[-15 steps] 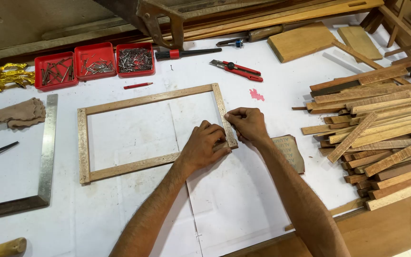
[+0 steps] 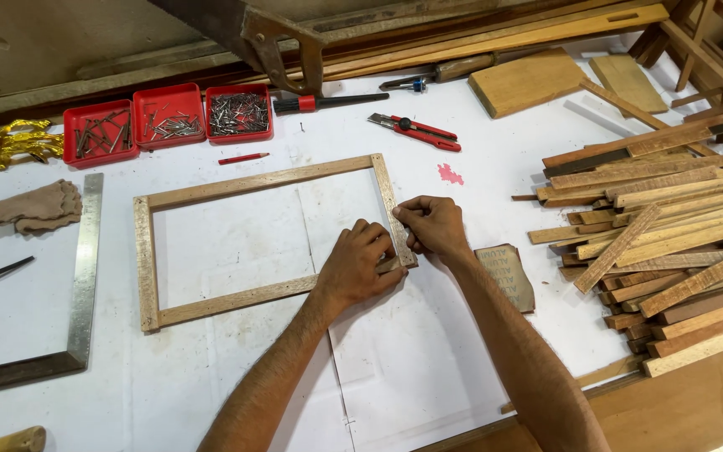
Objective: The person works at a woodworking bench on a rectangular wooden frame. They measure the frame with a tape measure, mark positions, position a wooden crossbar across the frame, and hammer nails to fasten the crossbar in place.
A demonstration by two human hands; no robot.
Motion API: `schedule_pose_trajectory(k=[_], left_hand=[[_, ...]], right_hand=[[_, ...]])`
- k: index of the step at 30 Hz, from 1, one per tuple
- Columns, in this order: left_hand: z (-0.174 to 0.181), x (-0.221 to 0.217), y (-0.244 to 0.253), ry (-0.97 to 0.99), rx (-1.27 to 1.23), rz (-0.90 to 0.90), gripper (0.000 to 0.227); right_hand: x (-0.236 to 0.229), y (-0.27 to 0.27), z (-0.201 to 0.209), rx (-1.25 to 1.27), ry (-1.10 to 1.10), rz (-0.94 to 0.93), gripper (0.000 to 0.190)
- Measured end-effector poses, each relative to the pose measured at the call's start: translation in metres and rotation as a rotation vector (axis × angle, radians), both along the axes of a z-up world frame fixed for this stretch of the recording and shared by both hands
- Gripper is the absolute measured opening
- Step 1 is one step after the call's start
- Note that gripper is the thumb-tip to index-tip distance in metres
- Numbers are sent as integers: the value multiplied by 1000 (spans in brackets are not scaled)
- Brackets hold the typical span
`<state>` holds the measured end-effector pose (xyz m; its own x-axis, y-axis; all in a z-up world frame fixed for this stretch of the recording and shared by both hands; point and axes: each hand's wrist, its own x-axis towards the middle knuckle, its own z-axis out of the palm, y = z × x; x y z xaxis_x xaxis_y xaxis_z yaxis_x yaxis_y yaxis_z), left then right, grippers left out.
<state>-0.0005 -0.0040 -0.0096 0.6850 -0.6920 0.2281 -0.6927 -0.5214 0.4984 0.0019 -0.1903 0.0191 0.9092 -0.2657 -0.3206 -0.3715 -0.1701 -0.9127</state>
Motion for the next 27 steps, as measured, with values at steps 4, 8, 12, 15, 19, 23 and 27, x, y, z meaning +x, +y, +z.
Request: schedule_pose_trajectory(k=[4, 8, 12, 15, 19, 23, 27], left_hand=[[8, 0, 2, 4, -33, 4, 36], [13, 1, 13, -5, -11, 7, 43], [23, -3, 46, -63, -65, 94, 39], [37, -9, 78, -134, -53, 163, 33], [68, -30, 119, -222, -73, 261, 29], [82, -47, 168, -285, -73, 344, 28], [96, -67, 227, -366, -86, 433, 26]], right_hand=[[0, -4, -3, -18, 1, 20, 25], [-5, -9, 0, 114, -60, 3, 27], [-6, -17, -7, -59, -118, -19, 24], [-19, -1, 20, -46, -199, 26, 22], [-32, 34, 52, -21, -281, 140, 24], [-33, 89, 74, -17, -362, 283, 24], [-28, 158, 90, -2, -385, 449, 25]])
